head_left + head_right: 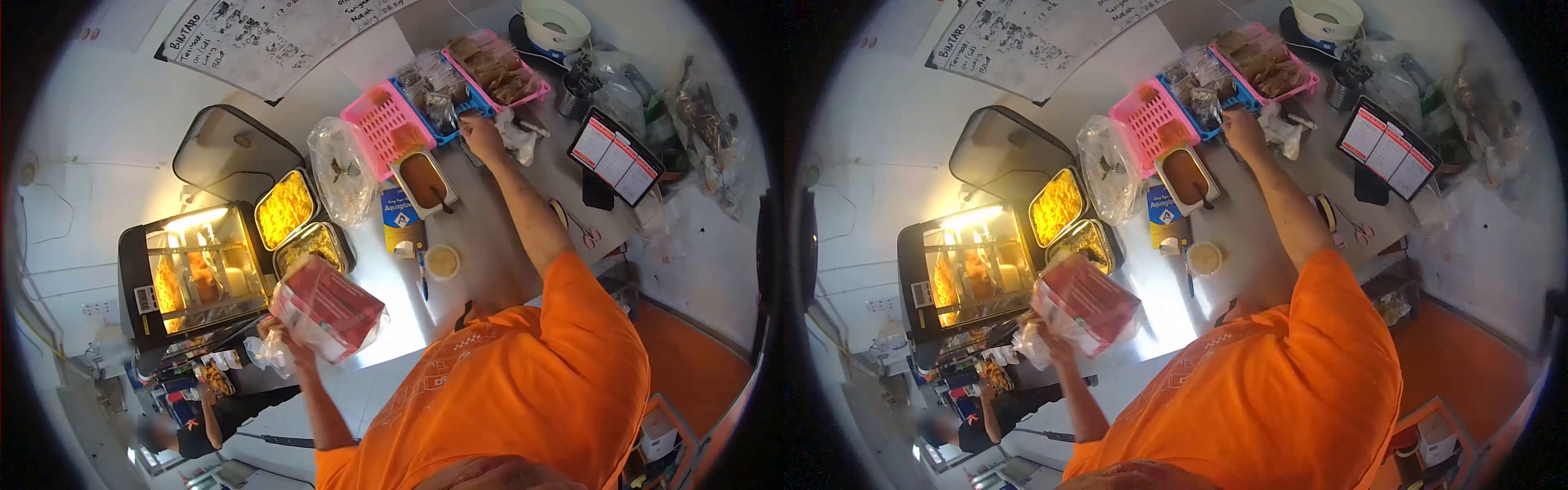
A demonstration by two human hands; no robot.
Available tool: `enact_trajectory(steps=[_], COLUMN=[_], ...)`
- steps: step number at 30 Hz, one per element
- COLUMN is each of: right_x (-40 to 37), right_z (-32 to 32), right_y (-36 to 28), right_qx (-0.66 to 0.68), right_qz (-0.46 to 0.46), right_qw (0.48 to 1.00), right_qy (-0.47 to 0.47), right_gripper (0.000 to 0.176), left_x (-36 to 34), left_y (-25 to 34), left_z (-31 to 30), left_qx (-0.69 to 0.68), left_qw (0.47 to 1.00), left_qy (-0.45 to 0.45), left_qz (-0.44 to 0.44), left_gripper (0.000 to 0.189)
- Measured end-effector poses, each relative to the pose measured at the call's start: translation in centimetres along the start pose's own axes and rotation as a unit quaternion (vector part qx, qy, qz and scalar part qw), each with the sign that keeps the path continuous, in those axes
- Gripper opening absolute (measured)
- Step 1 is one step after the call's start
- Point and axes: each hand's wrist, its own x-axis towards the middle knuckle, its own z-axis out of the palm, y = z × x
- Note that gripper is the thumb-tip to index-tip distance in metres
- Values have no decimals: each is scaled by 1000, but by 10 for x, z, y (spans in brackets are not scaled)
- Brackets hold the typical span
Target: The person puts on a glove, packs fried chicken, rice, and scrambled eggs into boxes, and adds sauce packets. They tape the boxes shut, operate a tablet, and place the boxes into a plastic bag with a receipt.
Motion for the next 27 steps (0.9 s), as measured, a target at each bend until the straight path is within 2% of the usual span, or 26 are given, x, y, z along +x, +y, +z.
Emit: enact_trajectory(steps=[2,3,4,5,6,7,8,9,10,11,12,13,15,17,19,20,23,25,26,27], right_x=[9,10,12,14,14,12,8,8,5,-1,-13,-27,-71,-134,-209,-242,-322,-350,-354,-354], right_z=[16,12,4,2,5,2,0,5,0,-16,-30,-49,-44,-38,11,32,94,109,113,111], right_y=[22,19,11,5,7,2,-3,2,-7,-33,-65,-113,-156,-229,-254,-269,-284,-292,-289,-291], right_qx=[-62,-64,-66,-68,-37,-6,25,67,117,187,242,297,450,472,502,417,305,190,209,194], right_qz=[-47,-29,-14,-2,-8,-1,7,-2,32,79,37,98,118,197,233,179,23,-63,-60,-86], right_qw=[996,996,994,990,994,997,998,997,992,978,969,949,879,836,779,832,894,928,901,896], right_qy=[-33,-62,-91,-124,-106,-80,-57,-41,-43,-55,-28,-41,-103,-197,-297,-319,-329,-315,-375,-390], right_gripper=[19,17,15,14,11,11,11,12,15,13,12,12,18,19,20,21,18,17,17,17], left_x=[-49,-69,-86,-101,-116,-123,-131,-138,-135,-145,-155,-152,-125,-144,-149,-149,-163,-141,-132,-127], left_y=[-36,-54,-71,-98,-124,-126,-129,-137,-142,-155,-167,-148,-95,-112,-110,-106,-138,-129,-123,-124], left_z=[24,35,47,58,69,80,90,95,98,97,97,90,73,69,59,52,45,27,17,11], left_qx=[-154,-211,-255,-287,-318,-295,-356,-295,-36,75,183,275,82,50,-33,-95,-89,21,61,102], left_qw=[963,934,909,895,879,875,870,921,990,996,979,960,992,970,965,965,987,993,989,980], left_qy=[95,117,127,111,96,110,71,35,-6,-32,-34,-38,-30,-46,-59,-45,-77,-120,-128,-135], left_qz=[-201,-262,-305,-323,-341,-366,-335,-250,-136,-31,77,32,-90,-233,-254,-240,-108,-11,48,107], left_gripper=[44,49,54,50,45,42,40,36,31,30,30,28,24,23,19,13,9,17,17,18])
